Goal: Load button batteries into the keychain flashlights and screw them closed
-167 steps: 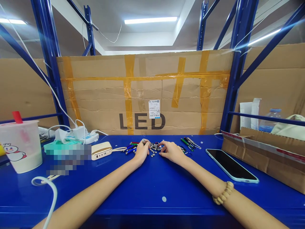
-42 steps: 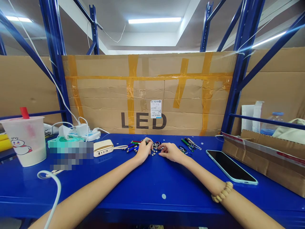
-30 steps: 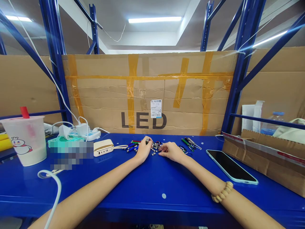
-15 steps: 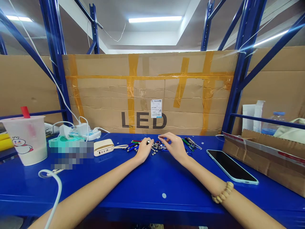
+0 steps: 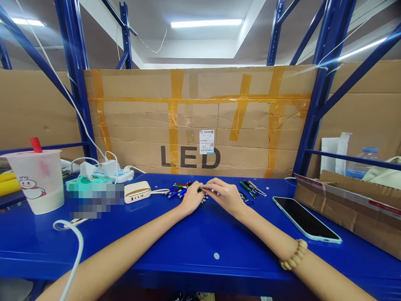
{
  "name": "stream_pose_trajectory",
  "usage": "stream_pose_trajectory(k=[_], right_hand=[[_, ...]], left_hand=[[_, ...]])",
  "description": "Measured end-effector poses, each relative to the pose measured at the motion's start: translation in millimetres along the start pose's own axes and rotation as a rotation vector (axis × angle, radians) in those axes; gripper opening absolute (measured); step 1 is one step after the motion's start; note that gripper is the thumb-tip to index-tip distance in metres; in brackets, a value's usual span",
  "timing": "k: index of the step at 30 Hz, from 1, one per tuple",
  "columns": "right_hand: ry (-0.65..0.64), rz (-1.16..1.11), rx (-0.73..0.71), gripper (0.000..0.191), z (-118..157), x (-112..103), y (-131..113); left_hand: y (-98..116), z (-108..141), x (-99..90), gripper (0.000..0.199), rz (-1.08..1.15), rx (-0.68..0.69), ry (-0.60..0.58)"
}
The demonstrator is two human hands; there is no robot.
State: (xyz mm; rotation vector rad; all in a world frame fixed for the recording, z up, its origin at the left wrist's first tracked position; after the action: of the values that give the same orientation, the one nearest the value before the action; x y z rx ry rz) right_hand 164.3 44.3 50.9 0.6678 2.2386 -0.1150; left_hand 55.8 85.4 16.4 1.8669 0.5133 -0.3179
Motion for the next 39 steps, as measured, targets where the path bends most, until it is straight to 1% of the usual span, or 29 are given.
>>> stream_pose_trajectory(k=[3, 9, 18, 22, 27, 29, 34, 36, 39], right_hand=[[-0.001, -0.012, 0.005, 0.026, 0.2, 0.0, 2.4], [0.006, -0.043, -0.040, 0.023, 0.1, 1.9, 1.5], [0.082, -0.037, -0.119, 0.019, 1.7, 2.9, 2.7], [0.058, -0.041, -0.107, 0.018, 1.3, 3.4, 2.4], [-0.005, -0.070, -0.023, 0.018, -0.1, 4.4, 1.3], [-0.024, -0.091, -0.002, 0.022, -0.3, 5.3, -0.1], [-0.078, -0.129, 0.049, 0.038, 1.1, 8.5, 0.9], [-0.116, -0.119, 0.076, 0.035, 3.1, 11.3, 4.5], [-0.187, -0.095, 0.088, 0.025, 7.2, 18.5, 10.6]], left_hand=[[-1.9, -0.5, 1.5, 0.018, -0.029, 0.002, -0.007], [-7.8, -3.9, 2.5, 0.020, -0.074, -0.037, 0.002], [-7.6, -3.5, 3.2, 0.017, -0.112, -0.038, -0.005], [-9.1, -4.1, 3.3, 0.017, -0.109, -0.056, -0.007], [-11.2, -5.5, 2.1, 0.016, -0.063, -0.099, 0.000], [-13.3, -6.8, 0.2, 0.017, -0.025, -0.136, 0.012], [-20.5, -9.0, -5.4, 0.025, 0.076, -0.253, 0.055], [-21.6, -8.6, -6.5, 0.026, 0.106, -0.285, 0.064], [-21.2, -7.4, -6.6, 0.025, 0.138, -0.313, 0.060]])
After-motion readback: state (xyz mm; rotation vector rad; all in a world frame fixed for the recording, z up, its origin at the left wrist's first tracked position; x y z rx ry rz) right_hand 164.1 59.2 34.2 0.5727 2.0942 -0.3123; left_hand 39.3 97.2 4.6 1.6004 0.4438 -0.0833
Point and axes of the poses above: each hand's wrist, its own z-axis away from the middle knuckle, its own x-axis out of the palm, y = z × x, the point moved 6 cm from there along -z, towards the middle knuckle, and after that the axes turned 15 degrees about -x, right-handed, at the moved point
